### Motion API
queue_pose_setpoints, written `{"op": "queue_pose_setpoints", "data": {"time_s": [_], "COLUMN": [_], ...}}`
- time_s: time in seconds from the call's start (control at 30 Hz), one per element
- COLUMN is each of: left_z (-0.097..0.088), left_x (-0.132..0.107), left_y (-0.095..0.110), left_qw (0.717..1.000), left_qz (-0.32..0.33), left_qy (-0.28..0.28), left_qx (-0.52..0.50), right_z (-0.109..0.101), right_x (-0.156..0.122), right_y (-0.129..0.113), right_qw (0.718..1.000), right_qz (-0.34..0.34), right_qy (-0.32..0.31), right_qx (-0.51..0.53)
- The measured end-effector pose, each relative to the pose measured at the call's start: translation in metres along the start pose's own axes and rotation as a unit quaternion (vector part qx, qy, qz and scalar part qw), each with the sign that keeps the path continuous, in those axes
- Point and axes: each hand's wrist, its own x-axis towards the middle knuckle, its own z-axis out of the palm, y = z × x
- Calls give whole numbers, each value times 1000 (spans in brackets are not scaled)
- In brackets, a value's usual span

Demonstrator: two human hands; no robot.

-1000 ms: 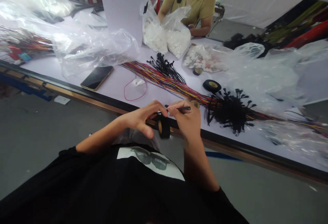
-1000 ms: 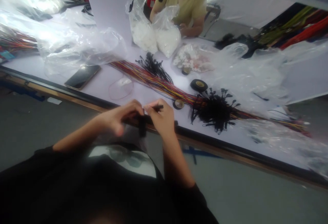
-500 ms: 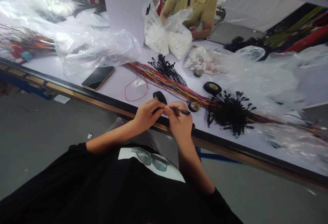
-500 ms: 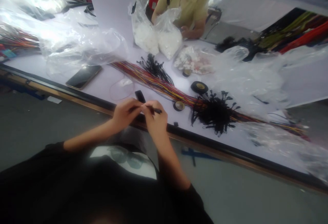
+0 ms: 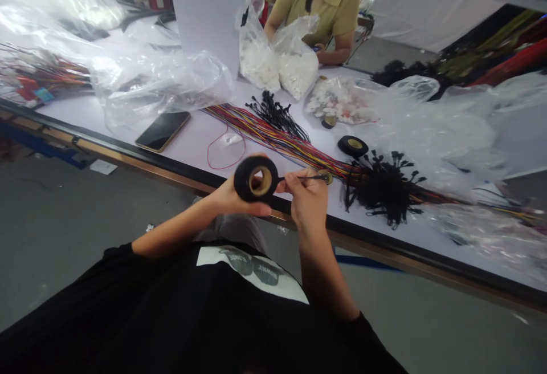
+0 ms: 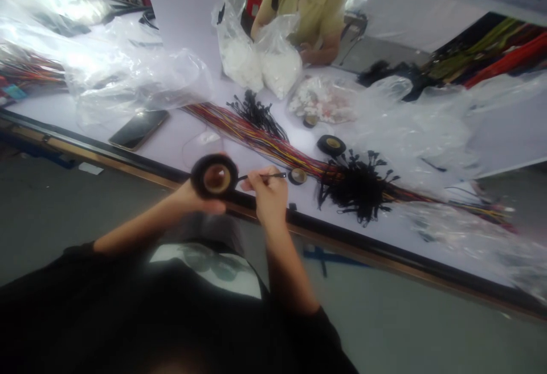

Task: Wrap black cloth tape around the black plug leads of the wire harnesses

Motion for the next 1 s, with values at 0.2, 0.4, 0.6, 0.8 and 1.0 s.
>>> {"op": "queue_pose_setpoints", "data": {"time_s": [0.2,0.4,0.6,0.8,1.0], "left_z": [-5,13,21,4,-9], "left_x": [2,12,7,14,10], "left_y": [3,-15,-13,-11,-17], "left_qw": [975,951,983,974,982], "left_qz": [63,112,37,-117,-95], "left_qy": [-69,135,156,32,-51], "left_qx": [204,255,95,-193,-155], "right_z": [-6,2,5,6,8], "right_x": [-6,-14,-7,-15,-8], "right_y": [-19,-21,-12,-8,-6], "right_qw": [986,980,961,988,995], "right_qz": [-110,-140,-221,-140,-41], "right_qy": [-36,-56,-20,-38,-42], "right_qx": [-122,-130,-164,-57,86]}}
